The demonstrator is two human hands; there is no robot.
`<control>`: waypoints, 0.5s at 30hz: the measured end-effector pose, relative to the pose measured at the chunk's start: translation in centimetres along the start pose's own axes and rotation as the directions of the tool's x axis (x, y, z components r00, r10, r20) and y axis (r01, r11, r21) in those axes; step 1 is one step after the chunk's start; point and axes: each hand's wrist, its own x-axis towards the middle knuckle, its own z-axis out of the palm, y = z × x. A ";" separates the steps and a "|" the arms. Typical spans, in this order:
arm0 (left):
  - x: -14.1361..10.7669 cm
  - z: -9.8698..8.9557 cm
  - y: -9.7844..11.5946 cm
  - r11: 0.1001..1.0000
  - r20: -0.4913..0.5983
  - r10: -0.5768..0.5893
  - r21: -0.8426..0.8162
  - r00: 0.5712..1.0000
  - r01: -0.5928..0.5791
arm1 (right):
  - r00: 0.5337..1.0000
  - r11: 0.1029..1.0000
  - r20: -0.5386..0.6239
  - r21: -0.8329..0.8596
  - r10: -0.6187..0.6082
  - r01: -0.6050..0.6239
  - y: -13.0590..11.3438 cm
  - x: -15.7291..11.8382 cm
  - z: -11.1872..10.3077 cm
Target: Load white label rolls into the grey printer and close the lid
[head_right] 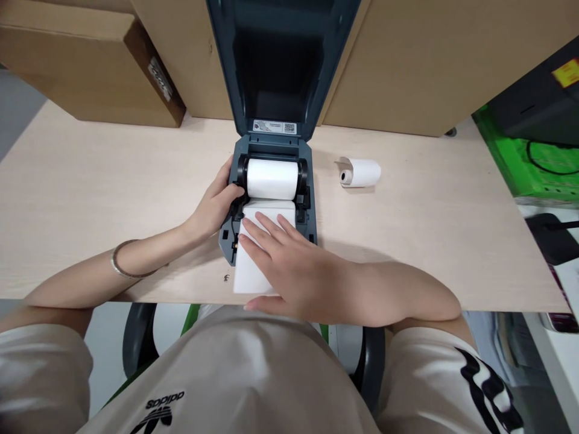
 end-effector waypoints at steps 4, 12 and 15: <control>0.0 0.1 0.1 1.000 -0.012 -0.008 -0.004 1.000 0.008 | 1.000 1.000 0.003 -0.006 0.011 -0.011 -0.5 -0.4 0.6; 0.2 0.1 -1.1 0.998 -0.003 -0.005 -0.069 1.000 0.005 | 0.790 0.919 -0.486 0.083 0.374 -0.385 3.3 0.8 -9.4; 0.5 0.5 -1.4 0.993 -0.026 0.034 -0.113 0.999 -0.037 | 0.391 0.849 -0.823 0.192 0.413 -0.492 8.1 3.5 -14.0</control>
